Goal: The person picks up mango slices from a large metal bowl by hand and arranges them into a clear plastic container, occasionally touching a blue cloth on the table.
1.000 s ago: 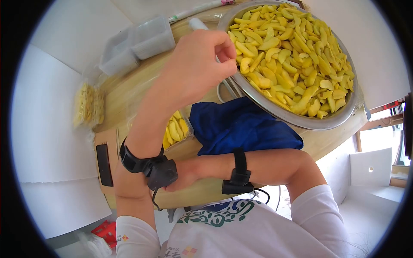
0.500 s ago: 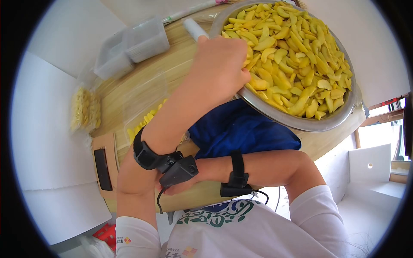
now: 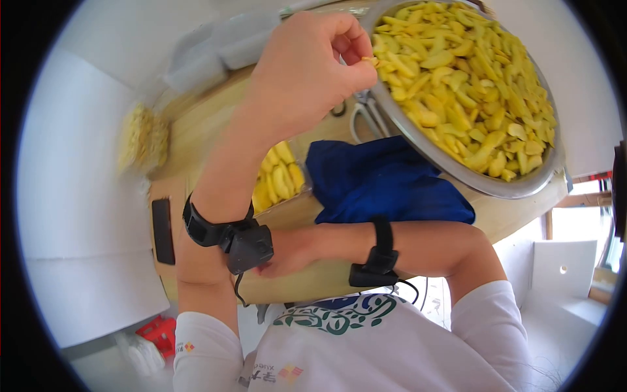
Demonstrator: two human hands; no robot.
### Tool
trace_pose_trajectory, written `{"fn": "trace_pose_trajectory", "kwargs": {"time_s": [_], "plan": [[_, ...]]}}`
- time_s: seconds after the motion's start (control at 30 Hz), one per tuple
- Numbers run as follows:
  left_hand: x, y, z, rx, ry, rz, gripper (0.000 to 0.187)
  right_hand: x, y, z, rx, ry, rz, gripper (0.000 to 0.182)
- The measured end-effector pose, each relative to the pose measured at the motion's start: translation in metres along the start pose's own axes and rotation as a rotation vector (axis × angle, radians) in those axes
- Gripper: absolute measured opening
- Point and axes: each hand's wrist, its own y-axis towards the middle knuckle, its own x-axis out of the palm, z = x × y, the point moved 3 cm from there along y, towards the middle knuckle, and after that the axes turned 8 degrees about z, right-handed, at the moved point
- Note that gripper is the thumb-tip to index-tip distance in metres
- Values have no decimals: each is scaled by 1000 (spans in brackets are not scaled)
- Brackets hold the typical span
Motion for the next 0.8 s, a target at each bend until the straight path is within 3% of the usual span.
{"fn": "trace_pose_trajectory", "kwargs": {"time_s": [0.17, 0.43, 0.57, 0.8], "plan": [[-50, -54, -11, -31, 37, 127, 7, -6, -1, -12, -6, -42, -102, 8], [-68, -152, -53, -336, 14, 254, 8, -6, 1, -12, 98, 24, -64, 8], [-75, -165, -66, -368, -9, 294, 9, -9, 3, -16, 90, -10, -89, 8], [-75, -169, -73, -376, 225, 207, 13, -9, 3, -17, 108, -15, -95, 8]]}}
